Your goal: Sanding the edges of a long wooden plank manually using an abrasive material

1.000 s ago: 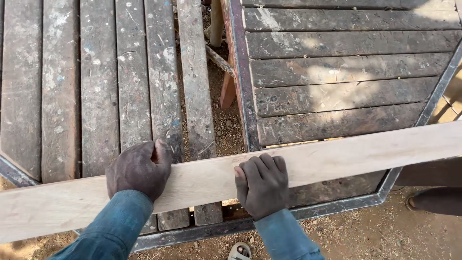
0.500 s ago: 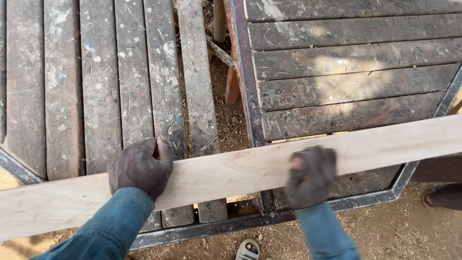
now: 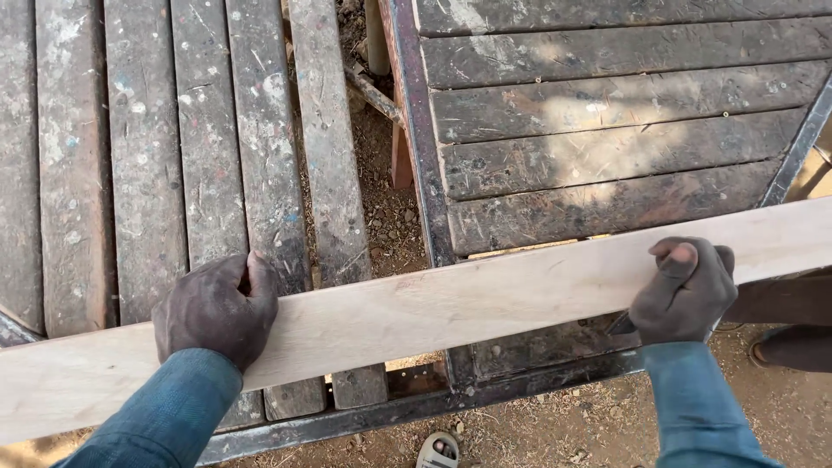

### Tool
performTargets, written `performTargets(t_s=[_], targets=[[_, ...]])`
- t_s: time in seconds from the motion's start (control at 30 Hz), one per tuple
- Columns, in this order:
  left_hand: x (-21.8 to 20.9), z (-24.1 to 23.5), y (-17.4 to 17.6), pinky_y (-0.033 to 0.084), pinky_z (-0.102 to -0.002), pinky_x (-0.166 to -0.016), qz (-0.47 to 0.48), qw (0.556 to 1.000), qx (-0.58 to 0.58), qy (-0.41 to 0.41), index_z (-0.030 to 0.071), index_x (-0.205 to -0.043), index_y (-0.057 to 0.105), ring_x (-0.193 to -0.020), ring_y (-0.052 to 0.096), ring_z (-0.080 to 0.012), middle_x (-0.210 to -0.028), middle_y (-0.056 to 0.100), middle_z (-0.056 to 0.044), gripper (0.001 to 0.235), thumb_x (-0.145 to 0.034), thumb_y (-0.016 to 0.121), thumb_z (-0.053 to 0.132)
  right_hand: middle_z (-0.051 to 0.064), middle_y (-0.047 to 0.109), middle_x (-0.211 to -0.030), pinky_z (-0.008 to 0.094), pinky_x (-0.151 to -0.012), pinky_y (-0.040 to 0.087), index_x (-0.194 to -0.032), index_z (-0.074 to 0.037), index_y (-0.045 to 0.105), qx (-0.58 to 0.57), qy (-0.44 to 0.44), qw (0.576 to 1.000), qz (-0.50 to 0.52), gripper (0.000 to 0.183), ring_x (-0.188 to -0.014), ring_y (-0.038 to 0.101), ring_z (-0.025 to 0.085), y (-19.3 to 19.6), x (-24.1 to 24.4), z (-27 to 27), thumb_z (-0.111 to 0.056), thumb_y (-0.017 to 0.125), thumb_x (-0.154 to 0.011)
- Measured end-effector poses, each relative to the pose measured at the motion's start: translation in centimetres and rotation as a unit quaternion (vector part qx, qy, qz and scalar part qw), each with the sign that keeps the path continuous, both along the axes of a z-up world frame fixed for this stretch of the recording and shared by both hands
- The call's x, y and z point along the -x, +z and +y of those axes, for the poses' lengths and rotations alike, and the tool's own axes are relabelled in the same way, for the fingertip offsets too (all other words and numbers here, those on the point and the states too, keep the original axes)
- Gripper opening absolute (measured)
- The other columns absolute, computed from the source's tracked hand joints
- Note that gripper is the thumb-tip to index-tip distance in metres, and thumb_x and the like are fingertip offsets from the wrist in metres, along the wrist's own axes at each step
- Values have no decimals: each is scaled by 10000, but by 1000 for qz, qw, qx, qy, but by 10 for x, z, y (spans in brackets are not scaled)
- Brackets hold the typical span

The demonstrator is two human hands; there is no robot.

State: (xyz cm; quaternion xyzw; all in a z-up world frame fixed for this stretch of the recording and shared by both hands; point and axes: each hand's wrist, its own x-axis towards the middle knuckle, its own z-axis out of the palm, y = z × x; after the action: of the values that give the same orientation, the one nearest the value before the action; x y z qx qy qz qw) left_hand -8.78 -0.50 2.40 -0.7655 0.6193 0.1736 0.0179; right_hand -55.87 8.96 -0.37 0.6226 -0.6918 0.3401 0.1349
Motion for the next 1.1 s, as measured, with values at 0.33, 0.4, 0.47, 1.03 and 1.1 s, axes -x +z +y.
performTargets(t_s=[0.33, 0.4, 0.47, 1.03, 1.1], targets=[[1, 2, -3, 510, -596, -722, -24, 1000, 6, -8, 155, -775, 708, -873, 702, -428, -905, 755, -109, 516, -1069, 409, 455, 42, 593, -681, 406, -654, 325, -737, -83, 558, -7, 221, 975, 25, 345, -614, 465, 243, 31, -156, -24, -224, 490, -1044], [-1, 1, -4, 518, -573, -765, -41, 999, -22, 10, 178, -805, 730, -924, 708, -442, -949, 768, -127, 551, -1077, 382, 508, 31, 603, -650, 398, -705, 414, -751, -100, 586, -14, 215, 975, 52, 327, -608, 539, 211, 10, -113, -22, -206, 472, -1039], [-1, 0, -9, 508, -582, -744, -35, 999, -3, 0, 166, -793, 725, -912, 702, -441, -938, 758, -131, 543, -1076, 398, 493, 61, 632, -702, 405, -768, 428, -814, -65, 645, -48, 136, 988, 49, 423, -629, 554, 224, 1, -32, -12, -251, 410, -1113], [-7, 3, -17, 516, -555, -753, -76, 997, 5, -15, 164, -795, 720, -899, 718, -422, -914, 764, -115, 589, -1107, 365, 516, 19, 530, -672, 405, -709, 438, -765, -119, 513, -127, 81, 988, 28, 406, -602, 468, 202, 10, -6, -32, -303, 467, -1124], [-5, 2, -16, 494, -551, -723, -60, 998, 20, -14, 167, -765, 707, -868, 710, -423, -866, 751, -131, 592, -1111, 377, 516, 91, 593, -757, 421, -652, 543, -941, -22, 656, -84, -6, 986, 143, 409, -615, 544, 219, 9, 62, -39, -193, 531, -1291]])
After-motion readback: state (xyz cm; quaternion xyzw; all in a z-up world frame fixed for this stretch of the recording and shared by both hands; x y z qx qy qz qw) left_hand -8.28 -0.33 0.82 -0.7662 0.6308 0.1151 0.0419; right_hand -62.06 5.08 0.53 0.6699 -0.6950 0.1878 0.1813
